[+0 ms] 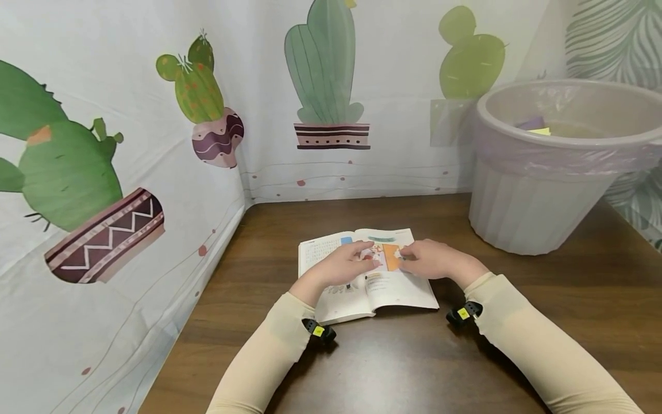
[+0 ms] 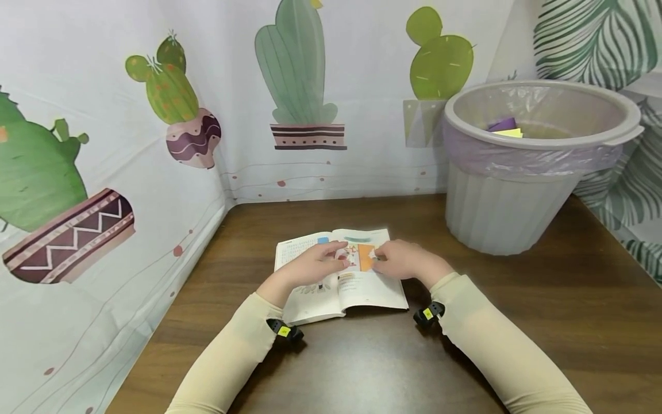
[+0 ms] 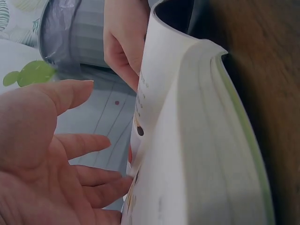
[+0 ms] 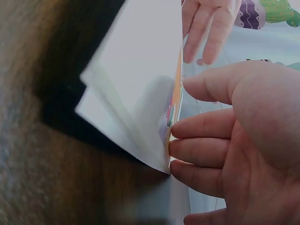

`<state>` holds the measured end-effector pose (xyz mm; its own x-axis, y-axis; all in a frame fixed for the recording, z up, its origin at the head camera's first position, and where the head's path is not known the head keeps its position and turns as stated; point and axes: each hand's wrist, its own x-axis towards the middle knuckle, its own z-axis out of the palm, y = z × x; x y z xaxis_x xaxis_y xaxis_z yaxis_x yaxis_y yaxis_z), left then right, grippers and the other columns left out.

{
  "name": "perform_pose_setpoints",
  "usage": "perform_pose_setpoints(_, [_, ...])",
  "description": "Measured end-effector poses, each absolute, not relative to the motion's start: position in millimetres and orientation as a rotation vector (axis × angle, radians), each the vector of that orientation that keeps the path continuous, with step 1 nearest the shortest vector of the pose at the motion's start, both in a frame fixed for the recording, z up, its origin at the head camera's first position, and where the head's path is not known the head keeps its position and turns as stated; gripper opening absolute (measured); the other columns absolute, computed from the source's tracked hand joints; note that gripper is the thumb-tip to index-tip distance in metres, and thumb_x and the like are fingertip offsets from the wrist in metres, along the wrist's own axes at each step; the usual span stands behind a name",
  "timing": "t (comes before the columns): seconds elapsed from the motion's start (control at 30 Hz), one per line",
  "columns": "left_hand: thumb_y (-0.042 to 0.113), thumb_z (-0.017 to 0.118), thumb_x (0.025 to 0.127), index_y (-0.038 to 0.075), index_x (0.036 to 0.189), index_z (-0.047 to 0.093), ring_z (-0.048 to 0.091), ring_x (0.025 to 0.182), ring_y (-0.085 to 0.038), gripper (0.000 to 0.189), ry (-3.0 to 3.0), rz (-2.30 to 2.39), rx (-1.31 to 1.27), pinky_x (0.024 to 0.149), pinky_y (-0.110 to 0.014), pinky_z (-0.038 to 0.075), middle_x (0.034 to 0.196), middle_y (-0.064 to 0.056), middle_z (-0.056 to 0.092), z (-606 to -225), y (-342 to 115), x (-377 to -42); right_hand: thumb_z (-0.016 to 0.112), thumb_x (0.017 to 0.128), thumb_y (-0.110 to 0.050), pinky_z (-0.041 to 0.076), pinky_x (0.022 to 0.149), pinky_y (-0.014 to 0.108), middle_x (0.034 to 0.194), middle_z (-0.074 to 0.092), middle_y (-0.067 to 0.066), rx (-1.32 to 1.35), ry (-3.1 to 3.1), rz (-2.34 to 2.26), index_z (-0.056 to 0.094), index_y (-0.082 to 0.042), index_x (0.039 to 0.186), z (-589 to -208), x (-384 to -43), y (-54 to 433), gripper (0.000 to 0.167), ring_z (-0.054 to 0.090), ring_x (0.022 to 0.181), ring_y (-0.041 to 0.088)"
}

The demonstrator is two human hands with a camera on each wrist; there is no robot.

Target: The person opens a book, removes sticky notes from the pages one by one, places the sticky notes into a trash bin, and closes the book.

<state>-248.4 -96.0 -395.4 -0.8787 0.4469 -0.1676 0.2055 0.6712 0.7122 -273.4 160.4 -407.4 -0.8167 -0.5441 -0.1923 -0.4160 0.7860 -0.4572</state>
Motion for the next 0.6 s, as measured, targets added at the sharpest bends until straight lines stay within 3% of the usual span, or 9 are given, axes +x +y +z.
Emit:
perform_pose_setpoints(0.23, [0.049,0.058,0.102,0.018,0.158,0.042,0.037,0.153,-0.026,0.066,2.525,1.052,0.512,0.121,-0.047,0.037,0.167,-0.008,0.036,-400,-100,-252,0.056,0.104,-0.034,0.048,0.109,0.056,0.142,0.063,0.019,-0.781,2.668,-0.697,0.062,-0.003,0.14,-411,-277,167,0.048,0.058,0.135,0.037])
perform_pose_setpoints(0.43, [0.048,0.061,0.101,0.018,0.157,0.043,0.018,0.16,-0.025,0.066,2.489,1.067,0.562,0.127,-0.046,0.026,0.17,-0.01,0.026,-400,-100,-251,0.053,0.105,-0.028,0.047,0.109,0.058,0.142,0.062,0.022,-0.786,2.678,-0.789,0.061,0.001,0.14,-413,-283,178,0.046,0.057,0.135,0.04])
perform_pose_setpoints(0.6, [0.05,0.065,0.098,0.025,0.158,0.042,0.011,0.162,-0.023,0.068,2.485,1.055,0.582,0.129,-0.05,0.017,0.172,-0.007,0.021,-403,-102,-251,0.051,0.106,-0.029,0.042,0.112,0.062,0.145,0.058,0.026,-0.699,2.695,-0.807,0.053,0.006,0.145,-412,-287,184,0.052,0.053,0.137,0.044])
